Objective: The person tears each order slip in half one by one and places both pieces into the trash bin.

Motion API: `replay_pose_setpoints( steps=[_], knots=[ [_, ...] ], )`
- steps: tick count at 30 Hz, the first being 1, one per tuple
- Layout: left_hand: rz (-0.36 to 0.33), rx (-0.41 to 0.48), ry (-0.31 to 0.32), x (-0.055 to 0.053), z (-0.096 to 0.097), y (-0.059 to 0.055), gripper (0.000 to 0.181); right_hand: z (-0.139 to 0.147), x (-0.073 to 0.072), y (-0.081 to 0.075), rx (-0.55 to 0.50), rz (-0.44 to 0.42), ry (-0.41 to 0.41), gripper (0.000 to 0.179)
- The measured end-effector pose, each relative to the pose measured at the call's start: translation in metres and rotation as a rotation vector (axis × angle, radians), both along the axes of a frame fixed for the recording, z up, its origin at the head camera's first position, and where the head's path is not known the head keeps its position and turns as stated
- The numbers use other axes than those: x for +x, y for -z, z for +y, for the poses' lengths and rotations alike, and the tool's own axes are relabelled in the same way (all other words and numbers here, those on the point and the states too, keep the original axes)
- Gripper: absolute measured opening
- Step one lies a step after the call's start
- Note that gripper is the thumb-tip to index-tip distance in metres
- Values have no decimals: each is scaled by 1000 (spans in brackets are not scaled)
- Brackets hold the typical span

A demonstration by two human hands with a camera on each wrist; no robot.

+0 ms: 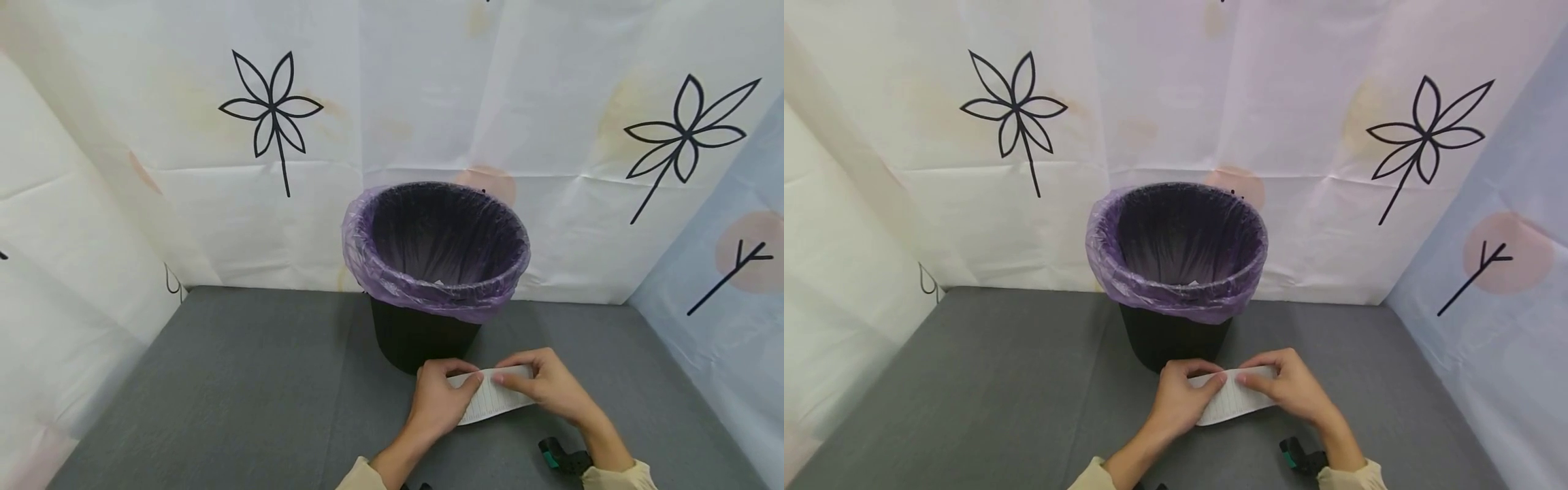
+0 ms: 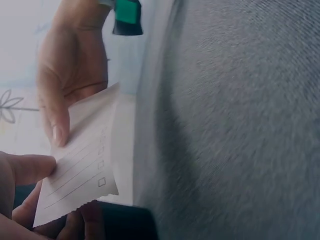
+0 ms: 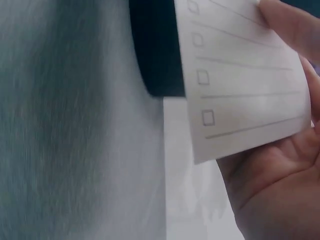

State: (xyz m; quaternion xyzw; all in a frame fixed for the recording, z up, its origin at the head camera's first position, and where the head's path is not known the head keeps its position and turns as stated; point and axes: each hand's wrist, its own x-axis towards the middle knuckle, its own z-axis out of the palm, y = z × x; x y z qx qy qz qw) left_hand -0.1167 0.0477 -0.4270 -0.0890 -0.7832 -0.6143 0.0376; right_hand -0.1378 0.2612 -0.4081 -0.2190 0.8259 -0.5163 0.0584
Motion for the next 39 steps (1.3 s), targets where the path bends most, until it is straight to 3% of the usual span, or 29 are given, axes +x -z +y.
replay_pose_setpoints(
  steps=[11, 18, 28, 39],
  knots=[
    [21, 74, 54, 4, -32, -10, 11, -33, 10, -5, -101, 58, 33, 7],
    [-19, 139, 94, 4, -47, -10, 14, -49, 12, -7, -116, 39, 58, 7],
    [2, 92, 103, 1, -64, -20, 13, -66, 17, -13, -125, 51, 128, 8],
    [15, 105, 85, 0, -78, -27, 13, -86, 17, -22, -182, 77, 115, 10]
  ],
)
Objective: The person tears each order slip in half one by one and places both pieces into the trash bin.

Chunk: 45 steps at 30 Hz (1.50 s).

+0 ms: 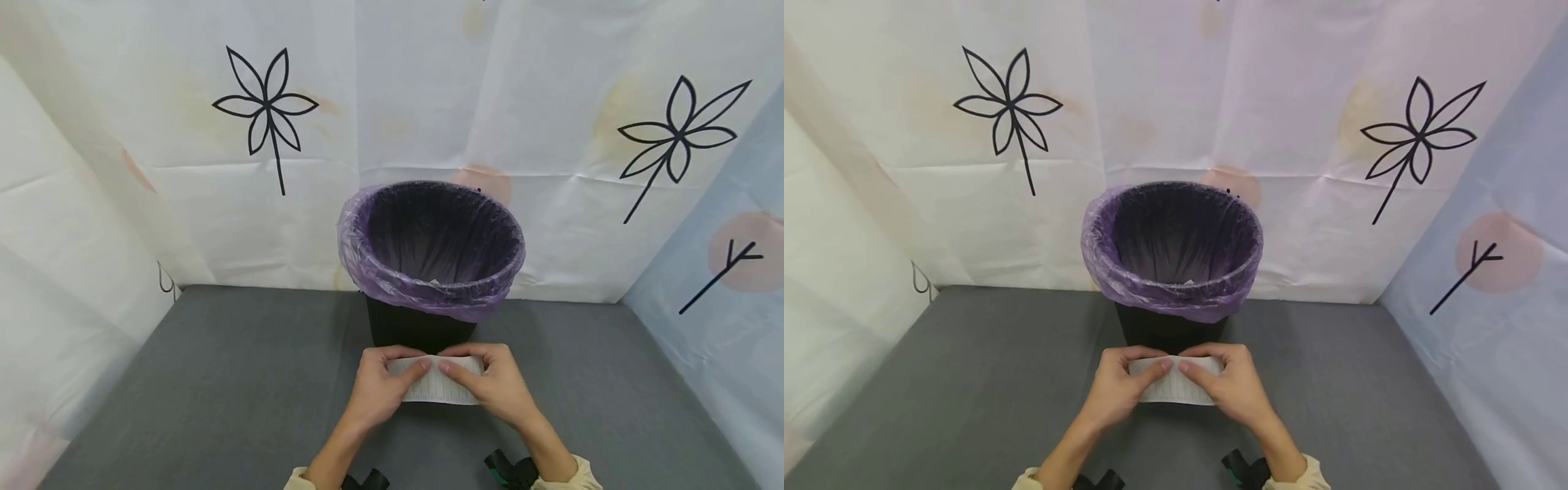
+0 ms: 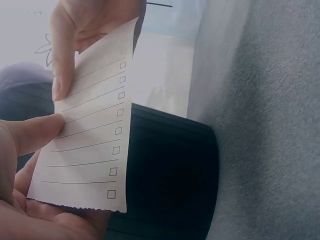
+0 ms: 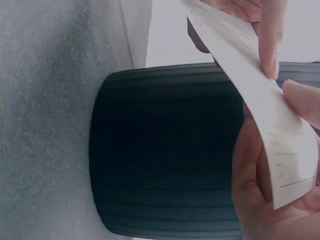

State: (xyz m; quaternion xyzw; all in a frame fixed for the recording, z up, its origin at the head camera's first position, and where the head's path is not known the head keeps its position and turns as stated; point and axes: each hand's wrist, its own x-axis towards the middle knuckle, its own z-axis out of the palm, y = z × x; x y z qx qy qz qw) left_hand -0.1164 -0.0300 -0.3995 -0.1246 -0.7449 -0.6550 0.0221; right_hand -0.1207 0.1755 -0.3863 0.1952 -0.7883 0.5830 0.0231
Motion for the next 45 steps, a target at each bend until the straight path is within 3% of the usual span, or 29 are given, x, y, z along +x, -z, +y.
replay_pose_setpoints(
  steps=[19, 45],
  knots=[
    [55, 2, 69, 3, -10, -6, 11, -9, 3, 1, -41, 36, 23, 8],
    [82, -32, 80, 8, -13, -17, 8, -13, 11, -5, -53, 88, 26, 5]
  ],
)
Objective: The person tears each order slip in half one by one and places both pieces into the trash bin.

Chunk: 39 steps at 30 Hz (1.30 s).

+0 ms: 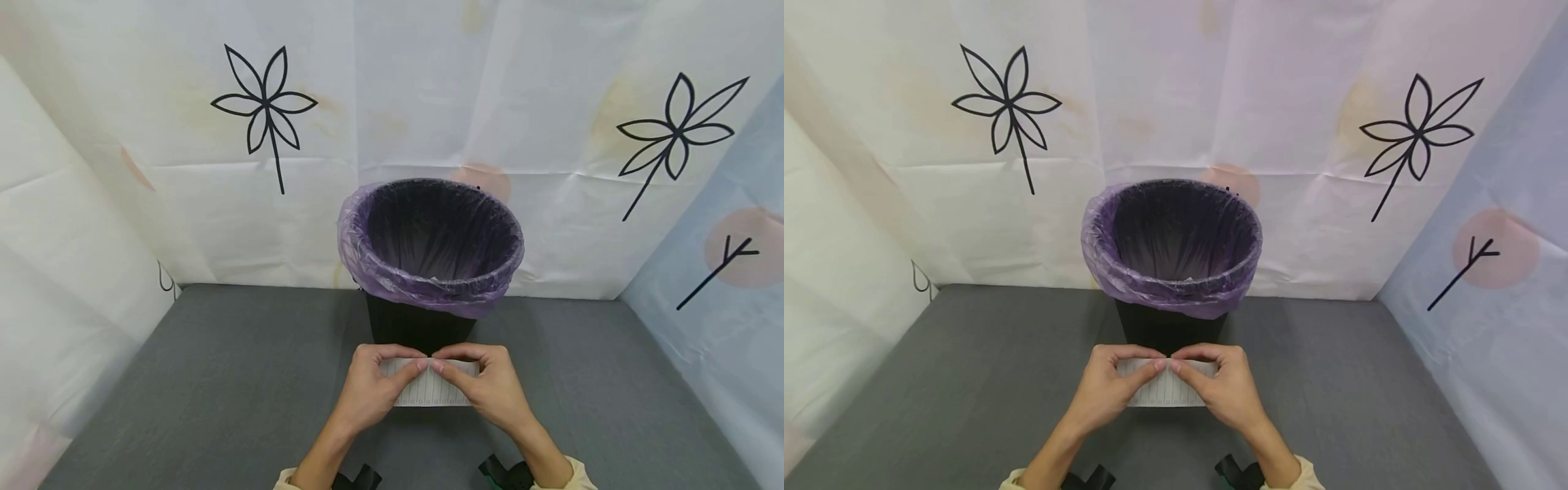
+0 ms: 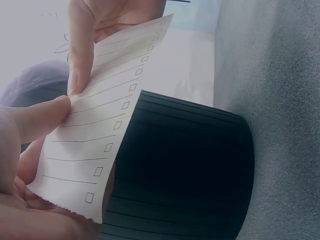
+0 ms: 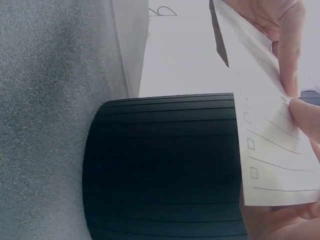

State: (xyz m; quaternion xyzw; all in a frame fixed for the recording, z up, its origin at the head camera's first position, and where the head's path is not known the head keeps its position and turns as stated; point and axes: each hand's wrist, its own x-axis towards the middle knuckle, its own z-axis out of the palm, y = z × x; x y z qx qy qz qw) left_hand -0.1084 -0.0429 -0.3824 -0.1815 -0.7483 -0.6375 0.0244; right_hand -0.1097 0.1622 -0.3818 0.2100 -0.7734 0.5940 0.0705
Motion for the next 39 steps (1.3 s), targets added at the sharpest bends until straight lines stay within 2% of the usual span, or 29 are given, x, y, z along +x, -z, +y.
replay_pose_setpoints(
  steps=[9, 18, 23, 34, 39],
  knots=[
    [-34, 4, -7, 1, -1, -1, 7, -4, 2, 2, 0, 14, -8, 3],
    [-98, 16, -8, 0, -2, -2, 11, -8, 3, 4, -17, 129, 4, 12],
    [-144, 31, 5, -1, -3, -1, 12, -10, 3, 5, -15, 160, 14, 13],
    [-236, 92, 40, -4, -4, 2, 14, -12, 3, 6, -6, 186, 27, 15],
    [-262, 151, 36, -5, -7, 2, 21, -11, 2, 6, -43, 171, 45, 16]
  ],
)
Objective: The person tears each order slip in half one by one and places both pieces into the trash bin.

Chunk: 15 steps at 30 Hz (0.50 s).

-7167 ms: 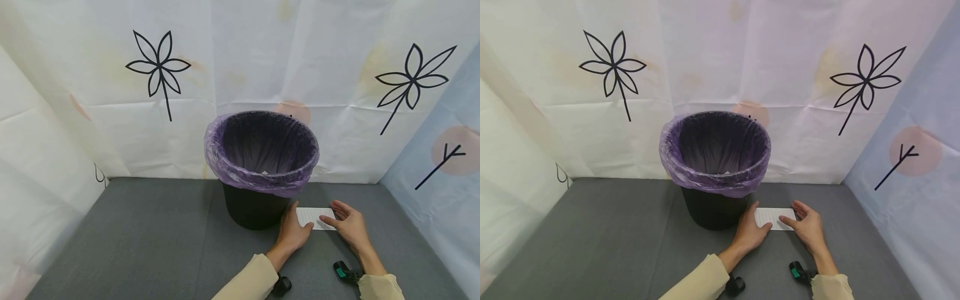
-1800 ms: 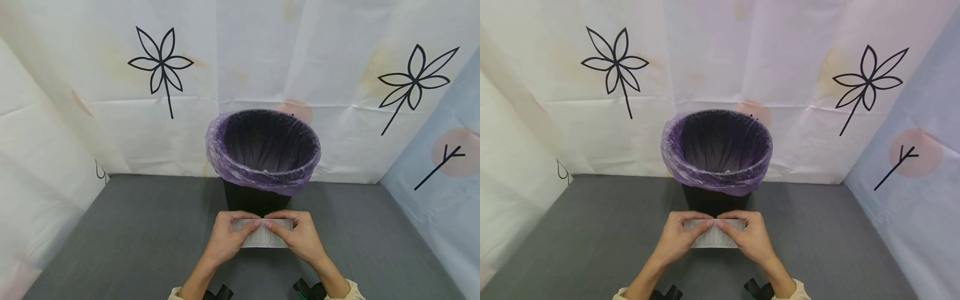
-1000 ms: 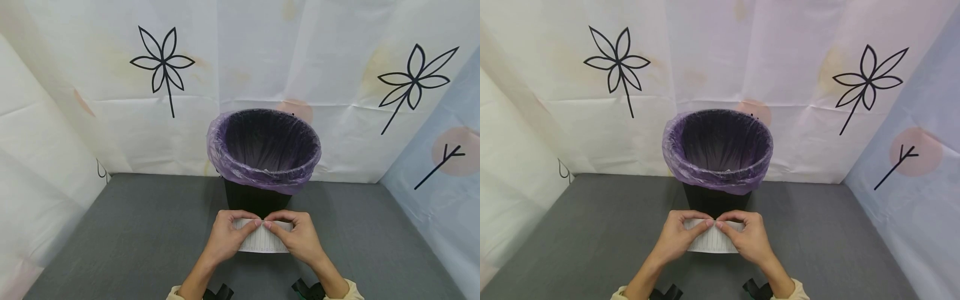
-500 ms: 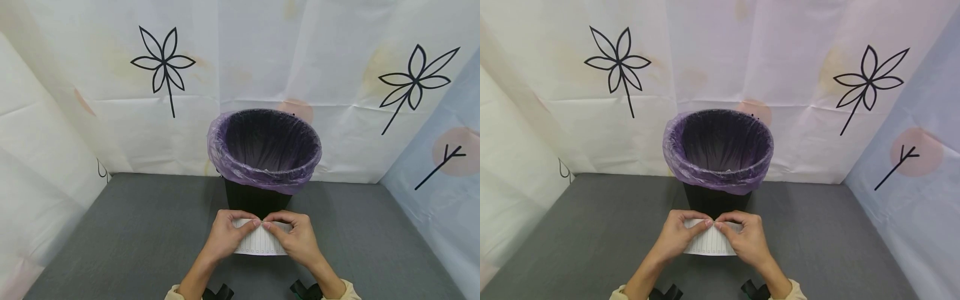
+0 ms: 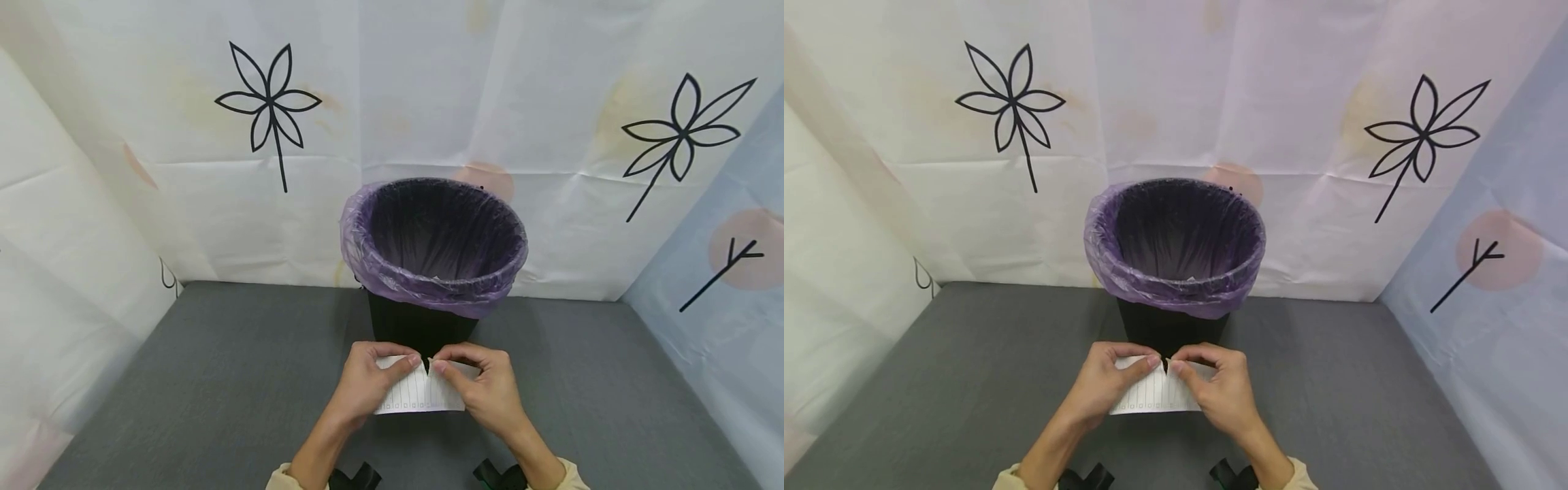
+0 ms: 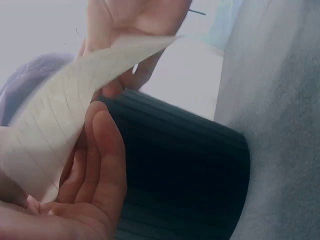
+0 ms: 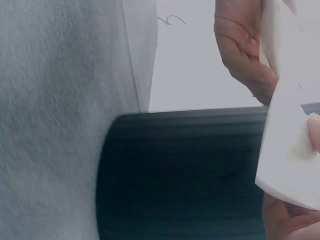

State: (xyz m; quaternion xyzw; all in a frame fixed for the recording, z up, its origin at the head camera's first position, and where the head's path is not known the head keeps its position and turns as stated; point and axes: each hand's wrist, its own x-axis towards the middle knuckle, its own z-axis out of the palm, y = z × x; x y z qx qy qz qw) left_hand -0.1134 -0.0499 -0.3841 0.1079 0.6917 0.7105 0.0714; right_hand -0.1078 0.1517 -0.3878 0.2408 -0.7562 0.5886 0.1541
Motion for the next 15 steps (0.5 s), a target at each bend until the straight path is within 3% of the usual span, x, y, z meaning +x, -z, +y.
replay_pose_setpoints(
  steps=[5, 15],
  knots=[
    [-13, 24, -36, 0, -1, 0, 23, 2, -1, -2, -39, -23, 14, 16],
    [7, 38, -200, -4, -1, 3, 20, 4, -1, -4, -158, 25, -10, 17]
  ],
)
